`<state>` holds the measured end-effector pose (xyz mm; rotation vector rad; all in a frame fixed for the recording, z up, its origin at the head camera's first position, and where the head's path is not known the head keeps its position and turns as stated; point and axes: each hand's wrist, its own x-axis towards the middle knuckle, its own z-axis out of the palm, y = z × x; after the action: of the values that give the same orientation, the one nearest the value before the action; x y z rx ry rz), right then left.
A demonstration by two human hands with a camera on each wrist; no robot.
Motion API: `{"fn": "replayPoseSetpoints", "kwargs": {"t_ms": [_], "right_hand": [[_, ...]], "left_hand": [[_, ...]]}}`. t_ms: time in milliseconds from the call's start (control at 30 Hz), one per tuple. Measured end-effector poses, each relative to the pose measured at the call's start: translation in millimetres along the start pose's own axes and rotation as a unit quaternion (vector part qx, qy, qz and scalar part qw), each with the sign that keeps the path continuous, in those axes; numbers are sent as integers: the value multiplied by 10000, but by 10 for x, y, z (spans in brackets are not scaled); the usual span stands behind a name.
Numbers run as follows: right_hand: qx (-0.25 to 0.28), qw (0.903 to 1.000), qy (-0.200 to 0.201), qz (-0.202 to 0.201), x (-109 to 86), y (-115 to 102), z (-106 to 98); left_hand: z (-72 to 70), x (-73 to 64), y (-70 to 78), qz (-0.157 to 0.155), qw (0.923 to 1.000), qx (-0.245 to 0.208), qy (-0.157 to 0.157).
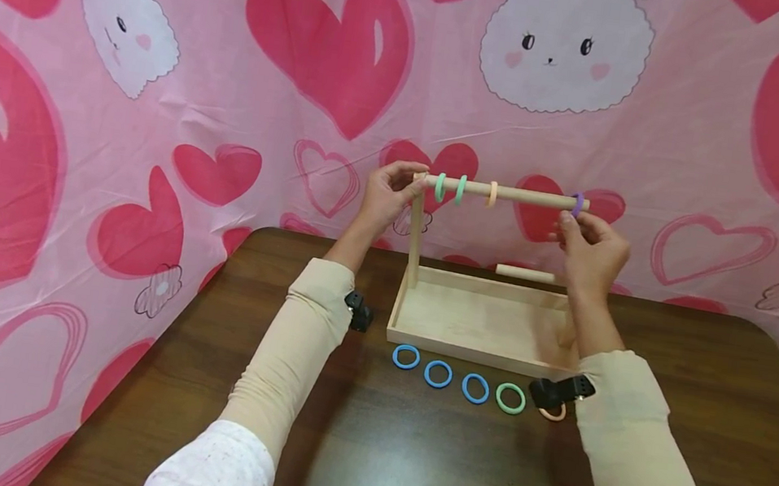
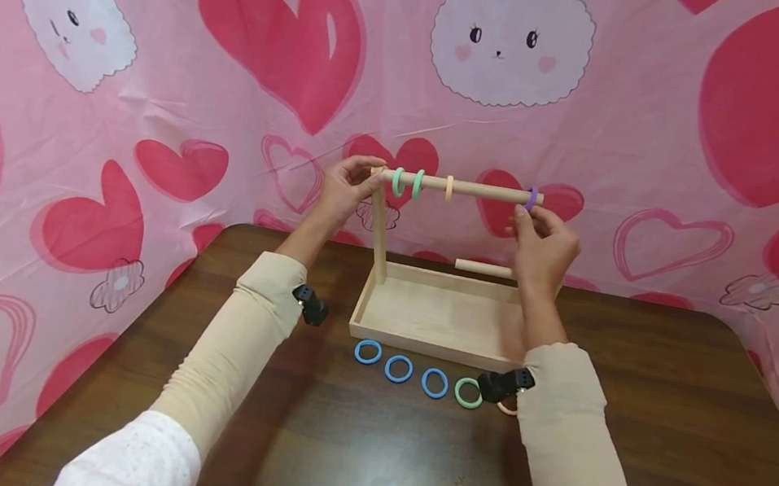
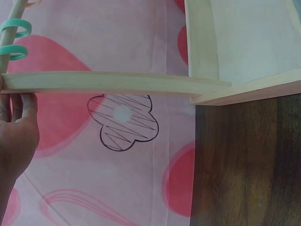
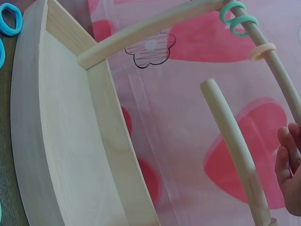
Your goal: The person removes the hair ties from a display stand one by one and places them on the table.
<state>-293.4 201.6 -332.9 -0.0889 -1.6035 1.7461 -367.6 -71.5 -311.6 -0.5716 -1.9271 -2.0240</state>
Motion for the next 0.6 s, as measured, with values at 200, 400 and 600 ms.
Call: {"fn": "replayPoseSetpoints", "kwargs": {"t_ms": [200,400,600], "right_hand": [[417,9991,80,41,24,-1,-62],[655,9977,149,94,30,0,-101],[992,9939,211,423,30,-18,-164]], "left_hand": [[4,4,-4,-10,10000,-23,7],[4,-1,5,52,10000,-69,-12],[5,-6,15,33,10000,-26,3]]}}
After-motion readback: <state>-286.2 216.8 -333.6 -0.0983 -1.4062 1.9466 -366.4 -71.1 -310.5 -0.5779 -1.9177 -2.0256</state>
